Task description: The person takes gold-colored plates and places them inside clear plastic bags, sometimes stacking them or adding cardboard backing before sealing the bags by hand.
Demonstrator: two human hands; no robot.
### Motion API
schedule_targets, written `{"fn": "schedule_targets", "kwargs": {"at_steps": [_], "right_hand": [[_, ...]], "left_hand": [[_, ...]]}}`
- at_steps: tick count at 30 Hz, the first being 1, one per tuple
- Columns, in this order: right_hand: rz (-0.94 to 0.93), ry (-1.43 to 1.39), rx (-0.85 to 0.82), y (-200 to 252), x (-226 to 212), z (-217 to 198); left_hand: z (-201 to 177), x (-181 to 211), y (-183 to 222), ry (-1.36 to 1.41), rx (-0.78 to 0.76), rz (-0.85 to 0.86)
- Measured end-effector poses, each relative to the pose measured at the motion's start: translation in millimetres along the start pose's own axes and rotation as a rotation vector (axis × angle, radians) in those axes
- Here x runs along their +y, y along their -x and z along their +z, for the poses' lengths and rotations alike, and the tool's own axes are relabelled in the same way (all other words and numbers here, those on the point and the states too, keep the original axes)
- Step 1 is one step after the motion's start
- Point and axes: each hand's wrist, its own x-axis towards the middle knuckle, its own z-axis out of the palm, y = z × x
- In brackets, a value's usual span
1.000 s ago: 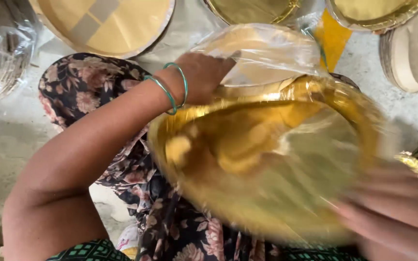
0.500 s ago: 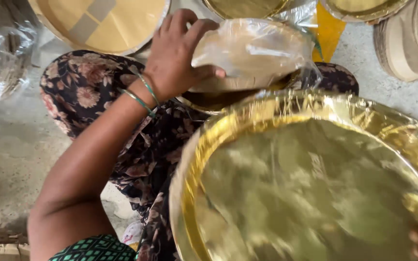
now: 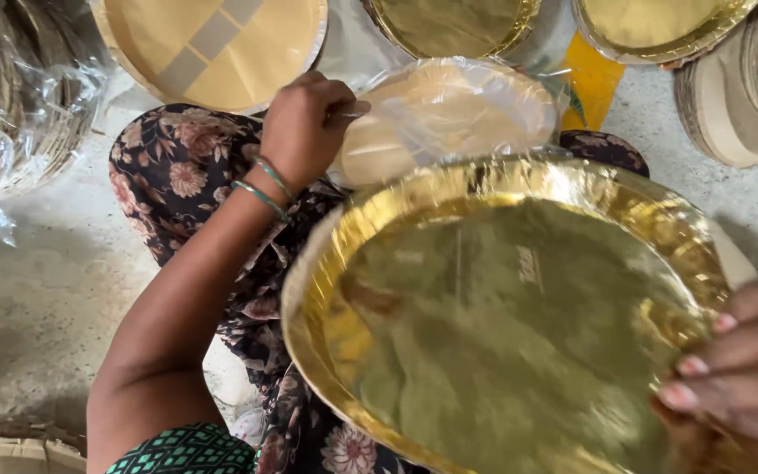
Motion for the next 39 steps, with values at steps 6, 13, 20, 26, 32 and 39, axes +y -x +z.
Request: {"fn": "schedule_targets", "kwargs": {"at_steps": [6, 13, 20, 26, 32, 39], "right_hand": [[0.272, -0.073, 0.077, -33.9, 4.3, 28.8], [0.470, -0.090, -0.136, -80.0, 1.4, 21.9], [0.305, -0.247, 0.264, -98.4, 38.6, 62.7], [0.368, -0.097, 0.380, -85.9, 52.8, 69.7], [0.685, 0.312, 0.000, -86.1, 38.9, 71.8], [0.905, 0.673, -0.477, -104.9, 77.6, 120.0]], "left_hand": [[-0.6, -19.6, 4.4, 0.398, -0.051, -0.084], [-5.3, -23.4, -2.3, 0.684, -0.195, -0.195], [-19.8, -22.2, -6.5, 0.848, -0.275, -0.125], [-33.9, -21.4, -3.3, 0.791, -0.310, -0.177], [-28.0, -9.5, -7.8, 0.819, -0.300, -0.105], [-16.4, 30.3, -9.5, 0.671, -0.233, -0.016]]}}
